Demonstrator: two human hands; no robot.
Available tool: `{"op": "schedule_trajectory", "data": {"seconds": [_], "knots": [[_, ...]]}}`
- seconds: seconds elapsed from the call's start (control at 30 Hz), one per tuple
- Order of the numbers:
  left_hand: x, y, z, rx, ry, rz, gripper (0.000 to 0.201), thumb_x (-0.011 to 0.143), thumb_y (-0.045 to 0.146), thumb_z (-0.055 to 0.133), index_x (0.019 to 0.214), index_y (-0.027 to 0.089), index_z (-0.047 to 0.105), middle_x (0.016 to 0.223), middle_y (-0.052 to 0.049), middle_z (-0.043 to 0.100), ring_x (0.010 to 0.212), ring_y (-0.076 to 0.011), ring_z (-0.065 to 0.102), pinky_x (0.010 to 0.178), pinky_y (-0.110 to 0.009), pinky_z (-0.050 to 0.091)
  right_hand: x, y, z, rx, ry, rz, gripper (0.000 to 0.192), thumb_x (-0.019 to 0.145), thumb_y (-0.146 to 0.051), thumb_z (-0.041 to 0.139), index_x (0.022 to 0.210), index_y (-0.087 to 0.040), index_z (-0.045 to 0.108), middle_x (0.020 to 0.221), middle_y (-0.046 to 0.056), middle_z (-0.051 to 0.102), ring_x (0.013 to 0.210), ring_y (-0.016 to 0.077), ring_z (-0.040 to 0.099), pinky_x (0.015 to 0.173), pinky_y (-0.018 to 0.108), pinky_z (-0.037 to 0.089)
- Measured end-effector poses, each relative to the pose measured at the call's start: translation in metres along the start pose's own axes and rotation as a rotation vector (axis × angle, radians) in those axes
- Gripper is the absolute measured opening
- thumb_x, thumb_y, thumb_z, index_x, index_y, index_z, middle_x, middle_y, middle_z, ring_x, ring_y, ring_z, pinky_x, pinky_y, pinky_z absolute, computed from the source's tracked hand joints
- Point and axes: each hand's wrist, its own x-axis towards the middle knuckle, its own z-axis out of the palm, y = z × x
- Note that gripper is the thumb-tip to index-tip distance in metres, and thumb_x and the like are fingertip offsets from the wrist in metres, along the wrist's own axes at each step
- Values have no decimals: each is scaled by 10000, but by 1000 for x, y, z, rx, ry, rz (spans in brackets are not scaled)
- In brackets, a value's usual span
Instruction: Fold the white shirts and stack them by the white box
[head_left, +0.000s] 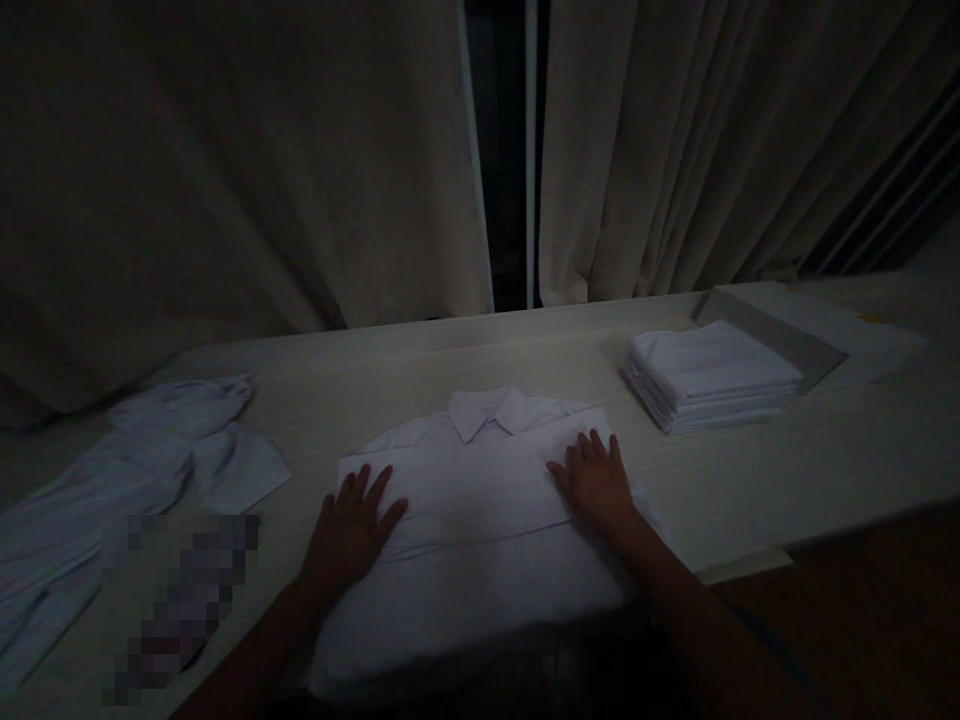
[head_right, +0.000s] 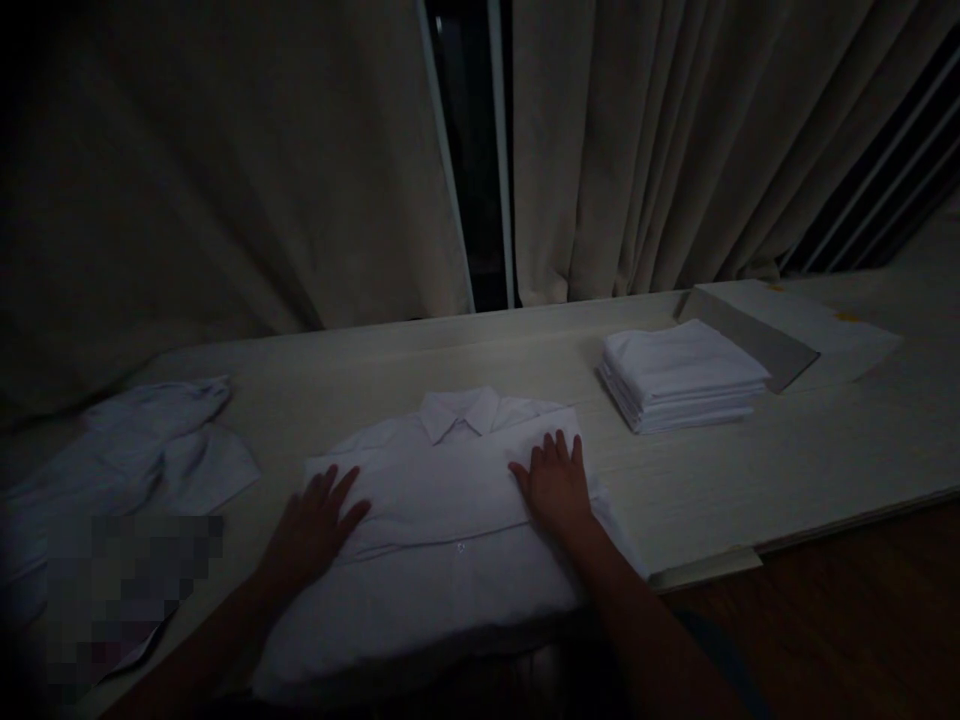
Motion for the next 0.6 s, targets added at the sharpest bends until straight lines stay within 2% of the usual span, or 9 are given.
{"op": "schedule_trajectory", "data": {"seconds": [0.1,0.2,0.3,0.37,0.43,0.5,0.53,0.6], "knots": [[3,-2,1,-2,-7,-8,720,917,625,294,1538,264,243,1616,-121,200,1477,-334,183,1141,-545,210,18,-21,0,44,55,-101,637,996,-558,300,1476,-151,403,1567,142,309,1481,297,147,1186,516,34],[3,-6,3,0,-6,-12,720,914,635,294,1536,277,247,1621,-104,191,1481,-328,172,1146,-541,198,27,-35,12,83,-28,-120,685,968,-620,321,1522,-217,316,1608,99,212,1489,315,85,1175,542,66],[4,-9,1,26,-8,-21,713,914,632,291,1530,273,264,1616,-113,207,1477,-340,180,1140,-575,177,31,-36,26,107,-148,-96,721,946,-662,326,1506,-208,356,1591,123,253,1472,359,143,1153,580,117],[12,-10,-7,31,-38,-26,712,904,643,300,1496,251,351,1579,-135,302,1452,-361,245,1124,-605,184,38,-31,30,126,-128,-104,671,965,-632,301,1459,-198,435,1554,136,339,1447,356,232,1145,571,155],[29,-9,-21,-13,-46,-26,690,913,628,278,1432,210,453,1505,-142,433,1401,-339,354,1118,-561,247,54,-23,29,148,-46,-86,586,1005,-536,273,1387,-166,519,1476,150,457,1393,319,353,1144,516,206],[56,-7,-37,-89,-4,-45,653,944,561,224,1382,166,502,1435,-131,519,1334,-272,455,1098,-435,334,78,-17,25,182,23,-32,521,1022,-430,284,1332,-115,561,1385,164,549,1317,273,457,1133,431,264],[72,-6,-44,-118,22,-74,639,951,525,213,1366,143,514,1410,-132,542,1293,-246,499,1078,-379,364,94,-15,23,208,31,-2,500,1019,-396,310,1325,-92,563,1357,170,572,1288,260,488,1121,395,290],[105,-2,-54,-127,-13,-126,614,943,481,255,1341,106,535,1369,-153,574,1244,-254,543,1045,-365,398,128,-16,19,268,-8,25,479,1004,-374,372,1344,-83,544,1358,166,573,1277,249,504,1101,355,324]]}}
